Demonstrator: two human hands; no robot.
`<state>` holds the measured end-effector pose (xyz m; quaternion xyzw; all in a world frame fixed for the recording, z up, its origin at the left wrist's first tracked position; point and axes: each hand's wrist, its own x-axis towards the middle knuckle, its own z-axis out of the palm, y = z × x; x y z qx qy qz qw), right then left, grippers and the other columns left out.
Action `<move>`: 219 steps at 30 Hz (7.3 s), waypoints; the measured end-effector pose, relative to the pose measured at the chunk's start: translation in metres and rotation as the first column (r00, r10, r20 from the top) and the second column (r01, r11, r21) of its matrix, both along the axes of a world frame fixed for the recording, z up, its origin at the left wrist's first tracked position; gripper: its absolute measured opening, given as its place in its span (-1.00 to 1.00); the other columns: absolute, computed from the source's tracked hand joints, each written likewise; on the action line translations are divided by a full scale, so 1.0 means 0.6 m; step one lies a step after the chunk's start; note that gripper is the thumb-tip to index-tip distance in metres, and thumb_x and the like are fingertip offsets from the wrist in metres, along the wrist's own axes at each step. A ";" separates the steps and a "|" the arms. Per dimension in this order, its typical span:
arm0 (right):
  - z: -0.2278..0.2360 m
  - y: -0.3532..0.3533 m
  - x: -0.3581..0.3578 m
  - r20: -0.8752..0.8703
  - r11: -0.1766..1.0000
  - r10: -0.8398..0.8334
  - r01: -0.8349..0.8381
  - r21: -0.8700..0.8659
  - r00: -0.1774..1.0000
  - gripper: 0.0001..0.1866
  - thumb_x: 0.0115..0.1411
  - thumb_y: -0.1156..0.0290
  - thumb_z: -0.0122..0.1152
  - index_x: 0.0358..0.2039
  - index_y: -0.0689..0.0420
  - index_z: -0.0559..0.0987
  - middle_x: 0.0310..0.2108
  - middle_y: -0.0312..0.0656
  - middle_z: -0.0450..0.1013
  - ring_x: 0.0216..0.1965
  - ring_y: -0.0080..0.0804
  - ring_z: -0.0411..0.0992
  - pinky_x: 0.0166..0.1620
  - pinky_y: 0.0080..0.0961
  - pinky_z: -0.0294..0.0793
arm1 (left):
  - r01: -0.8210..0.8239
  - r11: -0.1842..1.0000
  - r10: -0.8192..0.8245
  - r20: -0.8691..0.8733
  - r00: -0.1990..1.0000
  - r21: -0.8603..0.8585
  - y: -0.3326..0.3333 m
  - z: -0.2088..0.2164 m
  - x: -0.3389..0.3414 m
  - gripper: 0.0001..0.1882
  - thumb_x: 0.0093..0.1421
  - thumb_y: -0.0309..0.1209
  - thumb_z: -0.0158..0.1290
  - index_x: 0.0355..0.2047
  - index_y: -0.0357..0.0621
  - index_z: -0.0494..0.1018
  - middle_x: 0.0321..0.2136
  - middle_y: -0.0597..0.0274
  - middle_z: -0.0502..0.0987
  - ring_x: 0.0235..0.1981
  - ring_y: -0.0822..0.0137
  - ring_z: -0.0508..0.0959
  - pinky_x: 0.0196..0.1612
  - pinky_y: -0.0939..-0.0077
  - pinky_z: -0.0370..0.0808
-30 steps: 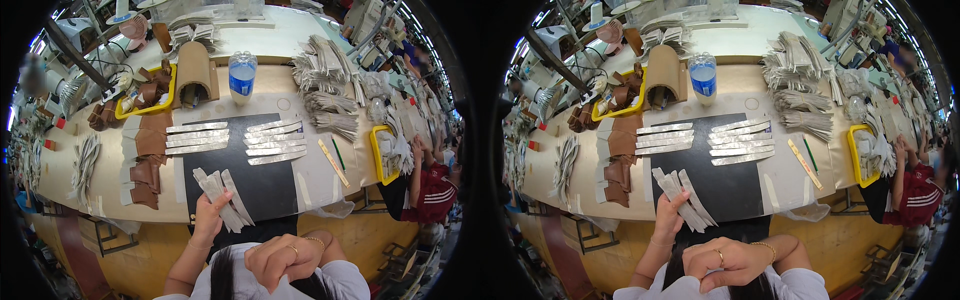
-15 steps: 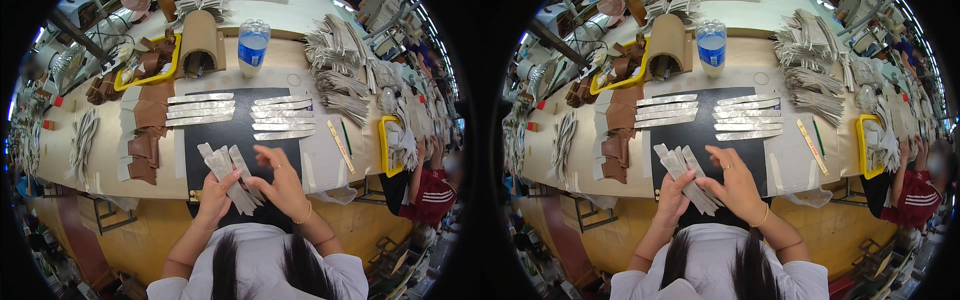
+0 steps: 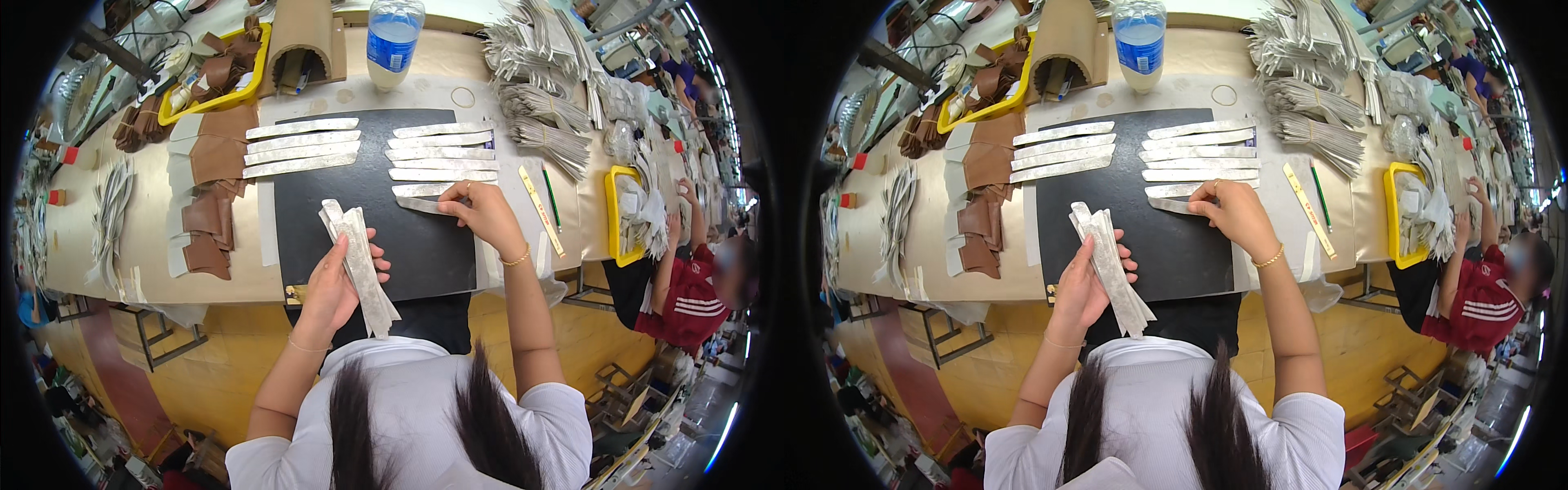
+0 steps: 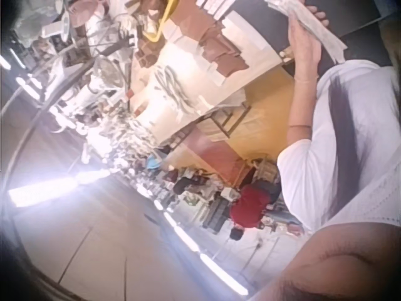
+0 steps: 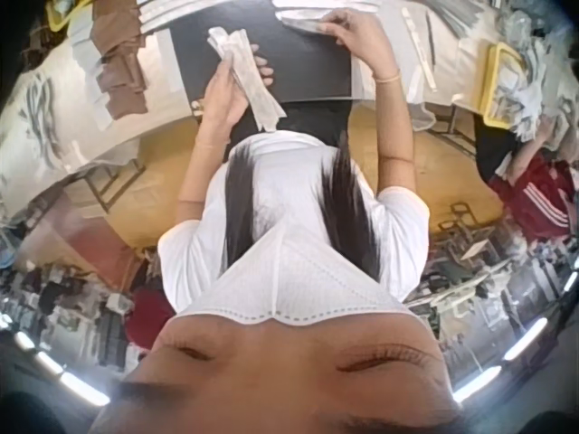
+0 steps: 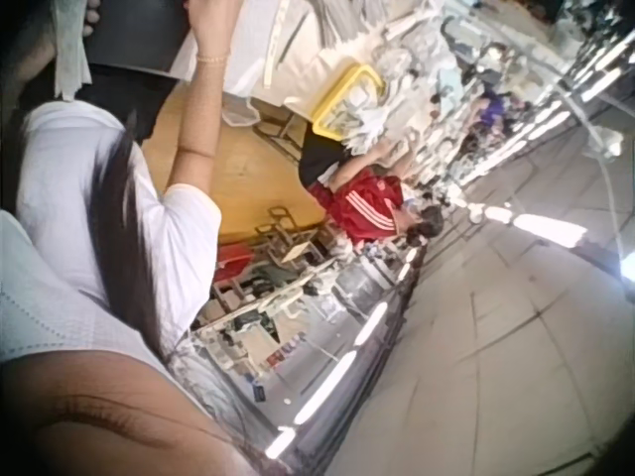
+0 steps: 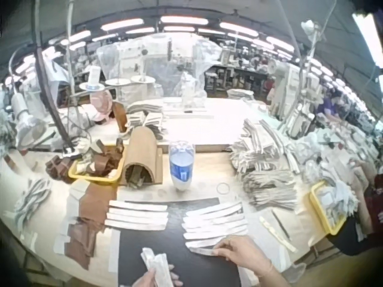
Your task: The person arranges white fabric strips on a black cutting mat, then uses a ruler and pencil to mark measurements on the strips. The person handles the strips one at a time, aligns them, and marks them before stacking them back on the table.
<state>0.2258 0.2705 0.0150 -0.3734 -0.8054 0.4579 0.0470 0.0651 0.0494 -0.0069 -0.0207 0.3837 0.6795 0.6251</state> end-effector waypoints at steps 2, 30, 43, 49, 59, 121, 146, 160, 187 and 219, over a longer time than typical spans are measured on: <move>-0.015 0.001 -0.004 0.053 0.992 -0.031 0.024 0.123 0.998 -0.84 0.13 0.36 0.36 -0.37 0.19 0.66 -0.53 -0.19 0.57 -0.54 -0.39 0.53 -0.40 -0.46 0.47 | 0.005 1.000 -0.005 -0.006 1.000 0.017 -0.001 0.000 0.000 -0.50 0.47 -0.08 -0.18 0.14 -0.29 0.32 -0.28 0.14 0.53 -0.26 0.27 0.60 -0.14 0.28 0.61; -0.038 -0.036 -0.014 -0.047 0.684 -0.046 0.066 0.726 0.998 -0.84 0.04 0.34 0.44 -0.42 0.07 0.62 -0.29 -0.25 0.47 -0.27 -0.29 0.43 -0.07 -0.36 0.26 | -0.030 0.999 0.031 0.058 0.998 -0.020 -0.014 -0.012 -0.012 -0.69 0.36 -0.32 0.08 0.01 -0.21 0.40 -0.26 0.14 0.57 -0.25 0.28 0.63 -0.15 0.30 0.63; -0.018 -0.174 -0.043 -0.475 0.835 -0.291 -0.022 -0.550 0.830 -0.88 0.25 0.43 0.27 -0.27 0.20 0.57 -0.25 -0.24 0.46 -0.34 -0.49 0.48 -0.19 -0.53 0.50 | -0.077 0.994 0.070 0.083 0.994 0.082 -0.016 -0.024 -0.002 -0.73 0.34 -0.36 0.11 -0.01 -0.16 0.40 -0.22 0.20 0.52 -0.21 0.31 0.58 -0.14 0.32 0.59; 0.047 -0.076 0.030 -0.391 0.973 -0.216 0.165 -0.161 0.895 -0.89 0.27 0.44 0.26 -0.27 0.20 0.65 -0.40 -0.30 0.50 -0.44 -0.55 0.47 -0.38 -0.61 0.42 | -0.061 0.998 0.061 0.055 0.997 -0.004 -0.017 -0.017 -0.016 -0.61 0.44 -0.15 -0.10 0.09 -0.16 0.38 -0.26 0.19 0.52 -0.23 0.29 0.57 -0.15 0.30 0.58; -0.043 -0.061 -0.001 -0.077 0.801 0.118 -0.049 0.596 0.990 -0.90 0.08 0.33 0.39 -0.45 0.03 0.64 -0.48 -0.35 0.48 -0.43 -0.35 0.42 -0.22 -0.38 0.21 | -0.033 0.999 0.035 0.093 0.995 -0.017 -0.008 -0.011 -0.009 -0.50 0.47 -0.06 -0.21 0.12 -0.23 0.37 -0.30 0.20 0.54 -0.27 0.29 0.58 -0.17 0.32 0.57; 0.036 -0.122 -0.130 -0.626 0.934 -0.209 -0.036 -0.354 0.752 -0.86 0.30 0.55 0.17 -0.26 0.23 0.37 -0.21 0.02 0.55 -0.21 -0.40 0.58 -0.18 -0.56 0.60 | -0.530 0.846 0.532 -0.023 0.846 0.063 -0.152 -0.024 -0.182 -0.59 0.41 -0.19 -0.02 0.13 -0.18 0.33 -0.34 0.24 0.47 -0.35 0.36 0.48 -0.23 0.38 0.50; -0.072 -0.096 -0.242 -0.246 0.978 -0.156 0.185 0.100 0.957 -0.82 0.18 0.55 0.27 -0.21 0.31 0.53 -0.29 -0.10 0.44 -0.45 -0.52 0.50 -0.39 -0.54 0.54 | -0.304 0.940 0.302 0.041 0.953 0.153 -0.123 0.036 -0.129 -0.49 0.44 -0.24 -0.14 0.28 -0.30 0.22 -0.27 0.23 0.47 -0.27 0.38 0.46 -0.15 0.41 0.48; 0.037 -0.202 -0.194 -0.282 0.910 0.107 -0.208 -0.358 0.954 -0.70 0.19 0.39 0.39 -0.14 0.23 0.53 -0.39 -0.34 0.48 -0.44 -0.73 0.43 -0.39 -0.74 0.46 | -0.135 0.988 0.054 -0.659 0.750 -0.072 -0.086 0.039 -0.068 -0.64 0.27 -0.40 0.21 0.03 -0.29 0.48 -0.20 0.34 0.57 -0.20 0.56 0.51 -0.09 0.63 0.44; -0.025 -0.092 -0.150 -0.132 0.958 -0.124 0.084 -0.274 0.983 -0.87 0.21 0.49 0.28 -0.35 0.31 0.60 -0.47 -0.17 0.60 -0.46 -0.50 0.62 -0.42 -0.65 0.59 | -0.461 0.885 0.392 -0.440 0.807 -0.057 -0.182 0.028 -0.222 -0.62 0.37 -0.37 0.03 0.12 -0.33 0.37 -0.32 0.25 0.52 -0.43 0.44 0.52 -0.37 0.57 0.50; -0.008 -0.158 -0.203 -0.504 0.889 0.318 -0.437 -0.137 0.803 -0.67 0.10 0.50 0.42 -0.10 0.09 0.60 -0.23 -0.36 0.45 -0.35 -0.66 0.44 -0.31 -0.67 0.42 | -0.170 0.982 0.144 -0.250 0.957 -0.086 -0.103 0.014 -0.092 -0.71 0.37 -0.27 0.06 -0.10 -0.27 0.39 -0.43 0.12 0.55 -0.55 0.30 0.63 -0.53 0.51 0.62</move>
